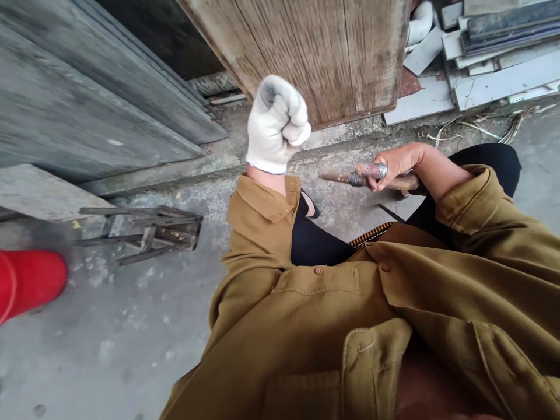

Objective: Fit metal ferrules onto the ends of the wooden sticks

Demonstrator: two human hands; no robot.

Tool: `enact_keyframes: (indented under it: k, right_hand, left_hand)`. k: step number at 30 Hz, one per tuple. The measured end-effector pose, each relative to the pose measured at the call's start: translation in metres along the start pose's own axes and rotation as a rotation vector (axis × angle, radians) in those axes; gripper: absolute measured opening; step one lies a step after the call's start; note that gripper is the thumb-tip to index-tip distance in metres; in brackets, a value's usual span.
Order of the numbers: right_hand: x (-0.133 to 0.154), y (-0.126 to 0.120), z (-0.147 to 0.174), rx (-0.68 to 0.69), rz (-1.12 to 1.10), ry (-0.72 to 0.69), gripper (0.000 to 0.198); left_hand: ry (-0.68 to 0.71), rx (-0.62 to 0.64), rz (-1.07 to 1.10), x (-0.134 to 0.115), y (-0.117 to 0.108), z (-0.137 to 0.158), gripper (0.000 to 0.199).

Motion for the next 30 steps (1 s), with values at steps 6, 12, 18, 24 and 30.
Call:
enact_keyframes:
  k: [6,12,18,24,30]
  right_hand:
    - [-0.031,-0.032,0.0,-0.363,-0.111,0.127,0.06]
    - [-0.042,-0.035,-0.01,-0.404,0.003,0.211,0.049]
    - [-0.033,-0.043,-0.002,-0.382,0.099,0.267,0.042]
    - [-0.02,-0.052,0.007,-0.633,0.008,0.27,0.028]
    - [-0.011,-0.052,0.002,-0.778,-0.199,0.145,0.028]
  left_hand:
    - [0.077,0.168,0.057,-0.001,0.001,0.011,0.043]
    - [-0.193,0.01,-0.037,0.029,0.016,0.03,0.036]
    - [-0.129,-0.044,0.099,0.019,0.025,0.027,0.042]
    - [-0.248,-0.193,0.073,0.027,0.01,0.02,0.035]
    - [-0.238,-0.326,0.061,0.034,-0.009,0.009,0.03]
Point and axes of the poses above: each hand's wrist, its own z-axis away from the middle knuckle, its own y-axis out of the palm, x = y × z, the point moved 5 cm from there along -z, towards the middle knuckle, and after that the axes turned 9 degrees about -x, right-handed, at the moved point
